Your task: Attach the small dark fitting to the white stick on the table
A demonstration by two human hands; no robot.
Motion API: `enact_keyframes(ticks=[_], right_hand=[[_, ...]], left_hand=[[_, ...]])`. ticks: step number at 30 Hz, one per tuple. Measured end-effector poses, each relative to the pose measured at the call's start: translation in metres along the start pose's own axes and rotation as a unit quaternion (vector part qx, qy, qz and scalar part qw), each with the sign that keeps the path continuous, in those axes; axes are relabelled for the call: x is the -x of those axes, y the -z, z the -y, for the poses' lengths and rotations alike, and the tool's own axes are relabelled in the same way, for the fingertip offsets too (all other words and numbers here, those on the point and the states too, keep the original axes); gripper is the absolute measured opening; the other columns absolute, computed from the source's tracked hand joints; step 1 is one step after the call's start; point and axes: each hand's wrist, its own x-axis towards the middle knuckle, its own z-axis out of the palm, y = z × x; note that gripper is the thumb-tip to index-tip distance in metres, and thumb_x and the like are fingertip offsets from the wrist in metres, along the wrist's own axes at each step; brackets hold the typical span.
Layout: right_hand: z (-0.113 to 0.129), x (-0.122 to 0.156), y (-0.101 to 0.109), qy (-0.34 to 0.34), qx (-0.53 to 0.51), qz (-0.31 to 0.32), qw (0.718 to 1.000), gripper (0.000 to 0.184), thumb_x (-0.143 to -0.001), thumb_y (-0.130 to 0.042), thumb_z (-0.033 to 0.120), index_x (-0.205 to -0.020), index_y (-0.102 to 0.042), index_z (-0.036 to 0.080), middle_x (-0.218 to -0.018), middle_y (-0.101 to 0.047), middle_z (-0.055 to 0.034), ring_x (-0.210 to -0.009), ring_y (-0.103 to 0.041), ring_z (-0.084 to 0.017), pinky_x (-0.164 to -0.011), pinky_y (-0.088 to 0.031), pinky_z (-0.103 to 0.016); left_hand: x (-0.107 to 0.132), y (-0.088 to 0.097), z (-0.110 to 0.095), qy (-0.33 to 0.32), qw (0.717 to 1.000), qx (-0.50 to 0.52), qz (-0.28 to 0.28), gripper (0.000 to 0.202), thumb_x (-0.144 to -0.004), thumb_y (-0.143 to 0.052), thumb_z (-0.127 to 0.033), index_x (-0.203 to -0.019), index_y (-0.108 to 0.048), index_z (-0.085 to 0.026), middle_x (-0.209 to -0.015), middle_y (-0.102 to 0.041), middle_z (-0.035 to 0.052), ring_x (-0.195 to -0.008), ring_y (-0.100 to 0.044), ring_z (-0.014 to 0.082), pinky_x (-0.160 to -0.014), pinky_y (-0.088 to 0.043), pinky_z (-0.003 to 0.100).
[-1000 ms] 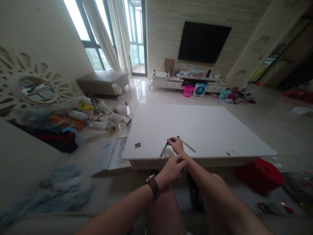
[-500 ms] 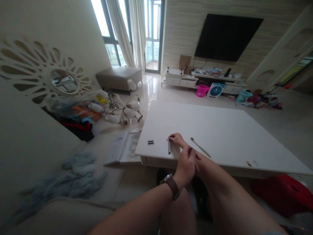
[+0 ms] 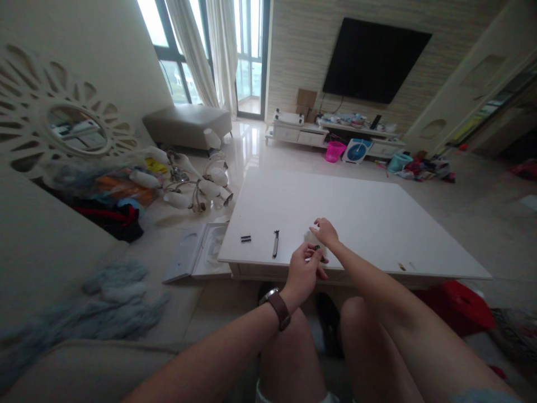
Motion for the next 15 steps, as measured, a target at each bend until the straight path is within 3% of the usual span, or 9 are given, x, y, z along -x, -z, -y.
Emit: enact_keyframes(ticks=[4, 7, 10, 15], right_hand=[[-0.041, 0.024, 0.013, -0.055, 0.043, 0.023, 0.997, 0.044, -0.085, -0.064, 0.053, -0.104, -0.06, 0.013, -0.105, -0.063, -0.0131, -0.094, -0.057, -0.023, -0.078, -0.042, -0.03], [-0.054, 0.035, 0.007, -0.068, 0.055, 0.075, 0.993, 0.032, -0.084, -0.068, 0.041, -0.102, -0.061, 0.015, -0.099, -0.066, -0.0104, -0.087, -0.059, -0.02, -0.071, -0.04, -0.026], [-0.054, 0.037, -0.001, -0.071, 0.069, 0.107, 0.989, 0.016, -0.089, -0.06, 0.025, -0.1, -0.063, 0.014, -0.097, -0.068, -0.0105, -0.087, -0.061, -0.019, -0.072, -0.039, -0.025], [-0.04, 0.036, -0.007, -0.061, 0.096, 0.132, 0.985, 0.018, -0.089, -0.055, 0.013, -0.103, -0.064, 0.008, -0.105, -0.066, -0.0176, -0.093, -0.062, -0.021, -0.076, -0.041, -0.025]], left_hand=[[-0.003, 0.001, 0.003, 0.024, 0.998, 0.038, -0.036, 0.036, -0.079, -0.069, -0.047, -0.089, -0.056, -0.015, -0.077, -0.067, 0.0043, -0.048, -0.063, 0.0126, -0.049, -0.052, 0.024], [-0.005, 0.001, 0.004, 0.034, 0.996, 0.068, -0.056, 0.038, -0.075, -0.074, -0.046, -0.085, -0.056, -0.014, -0.081, -0.069, 0.0071, -0.054, -0.066, 0.0142, -0.055, -0.055, 0.027], [-0.006, 0.003, 0.006, 0.045, 0.993, 0.094, -0.062, 0.039, -0.073, -0.077, -0.045, -0.082, -0.055, -0.014, -0.081, -0.07, 0.0087, -0.06, -0.069, 0.016, -0.059, -0.056, 0.027], [-0.011, 0.008, 0.003, 0.049, 0.99, 0.109, -0.077, 0.041, -0.073, -0.08, -0.043, -0.091, -0.058, -0.014, -0.077, -0.072, 0.0084, -0.062, -0.07, 0.0164, -0.058, -0.053, 0.024]])
